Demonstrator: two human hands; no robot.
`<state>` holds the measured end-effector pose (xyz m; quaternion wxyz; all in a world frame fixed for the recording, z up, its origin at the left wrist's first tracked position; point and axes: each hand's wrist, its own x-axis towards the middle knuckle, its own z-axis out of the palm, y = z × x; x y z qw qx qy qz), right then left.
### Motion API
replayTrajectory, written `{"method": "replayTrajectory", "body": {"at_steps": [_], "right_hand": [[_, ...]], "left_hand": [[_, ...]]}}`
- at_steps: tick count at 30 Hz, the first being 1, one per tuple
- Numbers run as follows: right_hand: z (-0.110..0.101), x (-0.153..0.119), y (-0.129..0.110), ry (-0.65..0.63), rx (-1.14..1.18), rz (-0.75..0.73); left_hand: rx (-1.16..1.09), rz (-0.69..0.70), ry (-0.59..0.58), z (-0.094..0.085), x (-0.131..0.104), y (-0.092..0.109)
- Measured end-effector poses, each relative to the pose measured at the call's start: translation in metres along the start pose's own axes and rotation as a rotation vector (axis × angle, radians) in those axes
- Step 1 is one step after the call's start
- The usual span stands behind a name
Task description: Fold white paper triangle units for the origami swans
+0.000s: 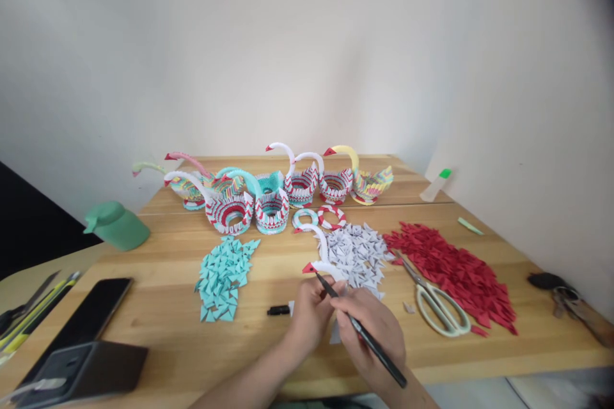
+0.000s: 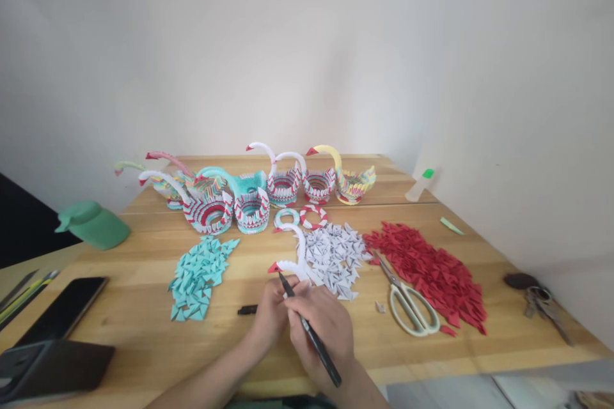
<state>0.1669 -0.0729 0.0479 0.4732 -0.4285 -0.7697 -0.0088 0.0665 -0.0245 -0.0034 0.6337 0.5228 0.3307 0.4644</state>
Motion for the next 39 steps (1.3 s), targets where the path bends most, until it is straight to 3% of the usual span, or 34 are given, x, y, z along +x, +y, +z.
{"method": "replayTrajectory", "body": {"at_steps": [12,39], "right_hand": [[0.002,0.001,0.005,0.052,0.095,-0.049],[0.003,-0.002,0.008,0.019,0.077,-0.014]], "left_hand": [[0.000,0.024,-0.031,0.000,0.000,-0.001],[0.024,0.036,-0.029,0.002,-0.001,0.007]]}}
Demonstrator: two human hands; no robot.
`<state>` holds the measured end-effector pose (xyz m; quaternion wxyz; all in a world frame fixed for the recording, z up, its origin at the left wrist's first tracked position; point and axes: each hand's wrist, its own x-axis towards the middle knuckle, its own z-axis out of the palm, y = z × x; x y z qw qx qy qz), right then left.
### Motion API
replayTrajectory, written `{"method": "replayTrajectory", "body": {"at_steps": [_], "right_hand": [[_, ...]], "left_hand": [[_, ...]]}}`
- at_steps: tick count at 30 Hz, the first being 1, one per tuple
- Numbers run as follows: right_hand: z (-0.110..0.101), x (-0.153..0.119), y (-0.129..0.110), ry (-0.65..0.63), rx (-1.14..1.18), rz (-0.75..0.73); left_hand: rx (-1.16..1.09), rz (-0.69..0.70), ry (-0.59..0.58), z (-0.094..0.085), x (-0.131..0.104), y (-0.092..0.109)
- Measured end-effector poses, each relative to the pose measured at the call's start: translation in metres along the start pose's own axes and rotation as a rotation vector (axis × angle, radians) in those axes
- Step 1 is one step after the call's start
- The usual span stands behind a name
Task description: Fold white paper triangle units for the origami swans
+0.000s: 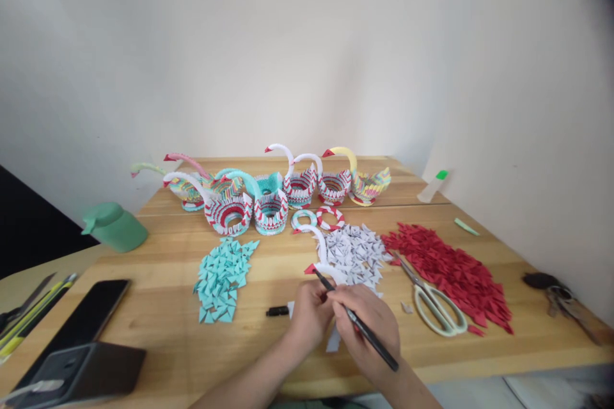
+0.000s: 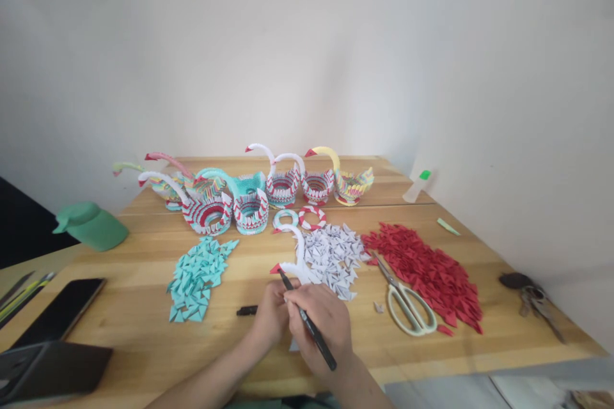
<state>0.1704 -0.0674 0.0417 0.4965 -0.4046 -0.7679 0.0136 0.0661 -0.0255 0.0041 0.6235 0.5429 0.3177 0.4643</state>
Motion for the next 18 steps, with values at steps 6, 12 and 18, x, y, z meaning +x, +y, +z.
{"method": "replayTrajectory", "body": {"at_steps": [6,12,18], "right_hand": [[0.0013,0.0019,-0.0007,0.016,0.012,-0.019],[0.0013,0.0046,-0.0025,0.027,0.001,-0.025],[0.0014,0.0059,-0.0030,0.022,-0.009,-0.030]], "left_hand": [[0.028,-0.006,0.009,0.0000,-0.0003,0.0025],[0.013,-0.005,0.002,-0.0007,-0.0005,0.0012],[0.026,-0.024,0.018,-0.0002,-0.0010,0.0023]]}}
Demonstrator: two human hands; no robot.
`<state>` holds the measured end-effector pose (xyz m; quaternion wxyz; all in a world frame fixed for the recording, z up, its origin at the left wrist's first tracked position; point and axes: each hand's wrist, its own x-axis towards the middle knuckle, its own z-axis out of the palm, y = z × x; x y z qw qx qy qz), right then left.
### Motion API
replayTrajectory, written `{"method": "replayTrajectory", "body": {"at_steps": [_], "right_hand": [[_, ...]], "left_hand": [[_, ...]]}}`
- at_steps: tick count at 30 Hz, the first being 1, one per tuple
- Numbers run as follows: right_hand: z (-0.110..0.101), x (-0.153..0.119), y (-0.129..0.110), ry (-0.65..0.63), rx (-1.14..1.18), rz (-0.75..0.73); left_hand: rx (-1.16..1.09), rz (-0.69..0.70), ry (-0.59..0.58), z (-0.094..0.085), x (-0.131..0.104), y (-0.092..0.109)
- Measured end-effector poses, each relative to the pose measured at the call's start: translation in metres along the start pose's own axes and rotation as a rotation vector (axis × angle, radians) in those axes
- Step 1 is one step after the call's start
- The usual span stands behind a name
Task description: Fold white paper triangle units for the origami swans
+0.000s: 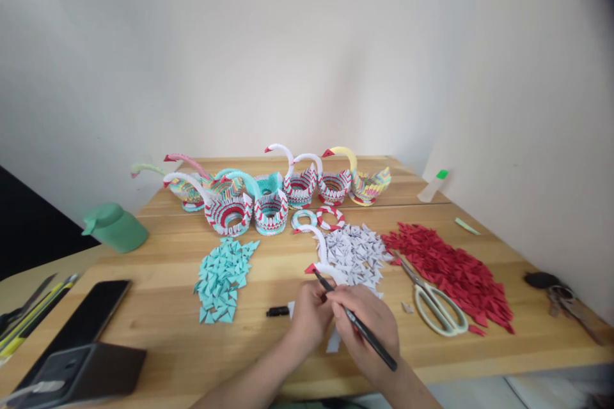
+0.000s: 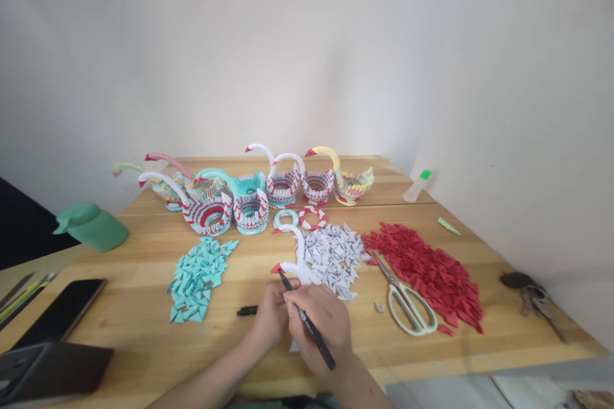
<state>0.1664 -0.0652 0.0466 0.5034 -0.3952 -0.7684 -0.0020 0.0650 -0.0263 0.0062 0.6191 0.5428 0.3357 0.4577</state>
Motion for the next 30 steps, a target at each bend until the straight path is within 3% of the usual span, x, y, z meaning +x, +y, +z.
{"method": "replayTrajectory", "body": {"at_steps": [30], "right_hand": [[0.0004,-0.0028,0.0023,-0.017,-0.037,0.032]], "left_hand": [[-0.085,0.016,-0.028,-0.0007,0.0016,-0.0089]]}}
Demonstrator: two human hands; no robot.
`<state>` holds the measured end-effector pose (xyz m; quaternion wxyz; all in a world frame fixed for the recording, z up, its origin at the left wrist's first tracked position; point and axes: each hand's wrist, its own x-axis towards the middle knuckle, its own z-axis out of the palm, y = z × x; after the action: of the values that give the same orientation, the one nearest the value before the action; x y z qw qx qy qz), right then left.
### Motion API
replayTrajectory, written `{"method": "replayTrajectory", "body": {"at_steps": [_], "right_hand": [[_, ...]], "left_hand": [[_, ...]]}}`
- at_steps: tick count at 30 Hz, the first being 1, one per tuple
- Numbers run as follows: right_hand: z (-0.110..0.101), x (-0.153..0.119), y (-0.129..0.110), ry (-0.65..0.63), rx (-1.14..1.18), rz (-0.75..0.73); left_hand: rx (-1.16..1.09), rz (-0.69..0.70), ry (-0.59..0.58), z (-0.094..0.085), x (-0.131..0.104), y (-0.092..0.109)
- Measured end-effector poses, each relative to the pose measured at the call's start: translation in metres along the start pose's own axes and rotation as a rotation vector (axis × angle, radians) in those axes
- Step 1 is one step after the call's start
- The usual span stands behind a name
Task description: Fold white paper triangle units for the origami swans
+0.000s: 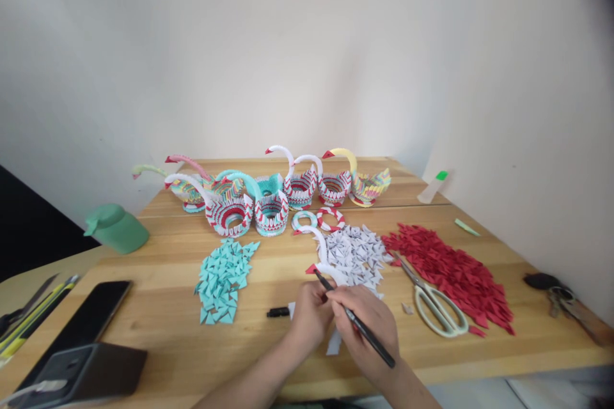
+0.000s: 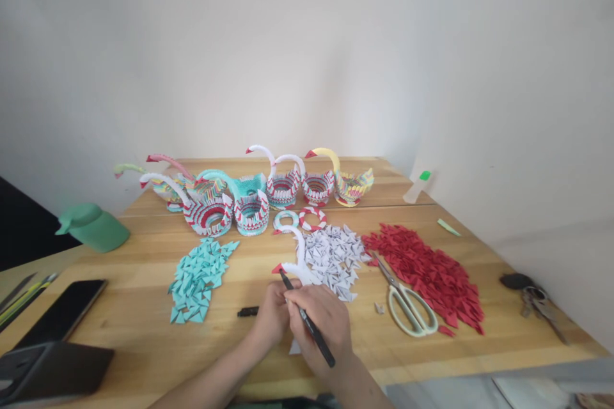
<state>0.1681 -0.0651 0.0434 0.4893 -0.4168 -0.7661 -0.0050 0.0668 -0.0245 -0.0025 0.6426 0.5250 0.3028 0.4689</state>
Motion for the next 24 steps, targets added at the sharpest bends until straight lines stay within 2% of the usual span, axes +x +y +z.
{"method": "replayTrajectory", "body": {"at_steps": [24], "right_hand": [[0.0011,-0.0018,0.0030,-0.029,0.015,0.022]], "left_hand": [[-0.020,0.004,0.017,0.0008,0.0014,-0.0005]]}}
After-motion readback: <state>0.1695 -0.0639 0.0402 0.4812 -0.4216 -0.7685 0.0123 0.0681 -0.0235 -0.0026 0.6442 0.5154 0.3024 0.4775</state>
